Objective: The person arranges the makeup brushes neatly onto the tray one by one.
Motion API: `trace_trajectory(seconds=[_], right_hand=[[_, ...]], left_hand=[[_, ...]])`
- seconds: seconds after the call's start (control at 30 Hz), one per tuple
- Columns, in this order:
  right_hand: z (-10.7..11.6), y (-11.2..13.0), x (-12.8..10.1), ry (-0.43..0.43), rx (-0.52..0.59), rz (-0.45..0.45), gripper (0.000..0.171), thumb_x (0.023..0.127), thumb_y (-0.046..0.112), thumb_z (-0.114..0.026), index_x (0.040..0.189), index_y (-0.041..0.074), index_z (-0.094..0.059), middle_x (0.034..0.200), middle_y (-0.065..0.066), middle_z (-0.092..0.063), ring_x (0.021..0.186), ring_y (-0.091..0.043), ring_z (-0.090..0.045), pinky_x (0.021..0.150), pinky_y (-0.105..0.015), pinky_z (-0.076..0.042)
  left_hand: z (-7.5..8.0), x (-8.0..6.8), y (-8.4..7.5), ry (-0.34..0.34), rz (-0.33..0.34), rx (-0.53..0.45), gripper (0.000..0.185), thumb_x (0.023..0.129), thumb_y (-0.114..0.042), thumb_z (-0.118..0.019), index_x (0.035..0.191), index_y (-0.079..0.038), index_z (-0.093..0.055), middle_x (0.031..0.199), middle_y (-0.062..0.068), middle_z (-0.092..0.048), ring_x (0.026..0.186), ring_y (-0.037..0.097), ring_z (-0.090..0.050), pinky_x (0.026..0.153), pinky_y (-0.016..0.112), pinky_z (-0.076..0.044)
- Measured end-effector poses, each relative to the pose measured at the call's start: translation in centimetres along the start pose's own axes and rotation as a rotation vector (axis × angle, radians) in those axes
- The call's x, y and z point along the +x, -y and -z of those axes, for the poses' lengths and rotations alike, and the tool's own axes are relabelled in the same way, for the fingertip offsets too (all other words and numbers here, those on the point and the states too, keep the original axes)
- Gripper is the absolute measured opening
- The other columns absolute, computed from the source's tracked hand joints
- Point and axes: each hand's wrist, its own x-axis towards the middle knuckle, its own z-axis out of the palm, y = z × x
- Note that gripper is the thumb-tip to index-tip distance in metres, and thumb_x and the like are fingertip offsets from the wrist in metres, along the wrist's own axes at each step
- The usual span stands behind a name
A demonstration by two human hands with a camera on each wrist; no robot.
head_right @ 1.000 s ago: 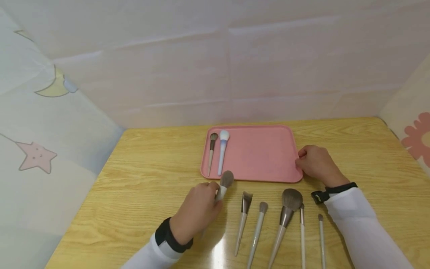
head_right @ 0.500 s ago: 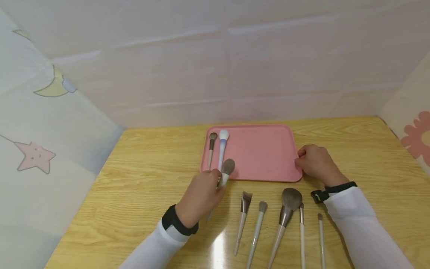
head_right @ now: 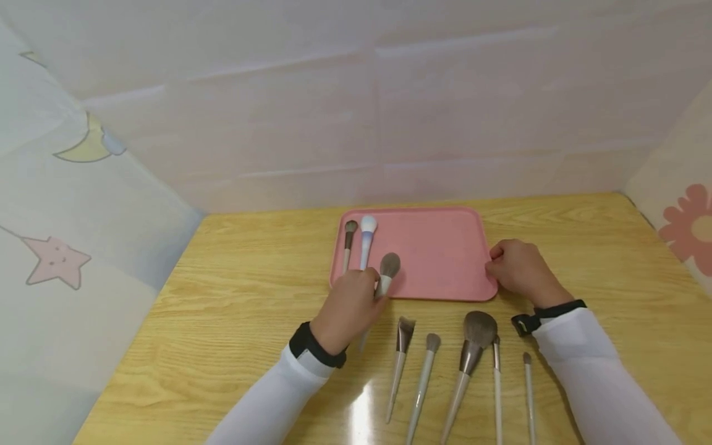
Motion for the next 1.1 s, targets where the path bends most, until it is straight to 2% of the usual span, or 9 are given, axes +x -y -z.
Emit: trace_trajectory(seconds=[0.3,0.47,0.67,0.9,0.97,1.1], right_hand=[[-0.6,0.4,0.0,0.013,0.016,-0.016,0.038,0.095,0.015,-0.064,0.116,-0.017,-0.061,0.093,-0.024,-0.071,0.077,-0.025,-0.064,0.062,-0.030,-0.050],[-0.8,0.7,-0.1,0.010,0.016,-0.010,0.038,0.095,0.015,-0.064,0.117,-0.017,-0.062,0.093,-0.023,-0.071,0.078,-0.025,-0.065,0.063,-0.030,-0.050],[-0.8,1.0,-0.2,0.000,0.010,-0.006,0.037,0.095,0.015,-0.065,0.115,-0.016,-0.062,0.093,-0.023,-0.071,0.078,-0.026,-0.064,0.063,-0.030,-0.049],[-0.8,1.3,-0.2,-0.006,0.001,0.006,0.036,0.096,0.014,-0.066,0.115,-0.017,-0.063,0.092,-0.024,-0.070,0.078,-0.026,-0.064,0.063,-0.030,-0.049],[-0.7,1.4,-0.2,-0.007,-0.003,0.012,0.035,0.096,0.014,-0.066,0.115,-0.017,-0.063,0.092,-0.023,-0.070,0.077,-0.026,-0.064,0.063,-0.030,-0.049],[-0.7,1.4,-0.2,-0.006,-0.007,0.010,0.036,0.096,0.014,-0.065,0.115,-0.016,-0.063,0.092,-0.022,-0.070,0.077,-0.025,-0.063,0.062,-0.030,-0.049]], left_hand=[[-0.7,2.2,-0.2,-0.023,0.015,-0.004,0.028,0.104,-0.018,-0.066,0.084,0.000,-0.066,0.064,0.003,-0.053,0.049,0.009,-0.047,0.041,0.017,-0.034],[-0.9,4.1,-0.2,-0.003,0.044,0.033,0.013,0.097,-0.008,-0.071,0.086,-0.001,-0.069,0.067,0.004,-0.056,0.049,0.009,-0.047,0.039,0.017,-0.034],[-0.8,6.4,-0.1,0.013,0.102,0.056,0.007,0.096,-0.006,-0.070,0.090,-0.002,-0.072,0.072,0.007,-0.064,0.050,0.011,-0.049,0.040,0.020,-0.035],[-1.2,8.2,0.5,0.053,0.178,0.076,0.015,0.097,-0.006,-0.069,0.081,-0.006,-0.070,0.065,0.003,-0.057,0.050,0.011,-0.047,0.041,0.022,-0.035],[-1.3,8.6,0.6,0.055,0.187,0.077,0.017,0.096,-0.006,-0.069,0.080,-0.007,-0.068,0.064,0.002,-0.057,0.049,0.011,-0.047,0.040,0.022,-0.036],[-1.6,9.3,1.0,0.022,0.157,0.105,0.007,0.096,-0.005,-0.068,0.090,-0.010,-0.067,0.072,0.006,-0.069,0.052,0.012,-0.053,0.040,0.024,-0.039]])
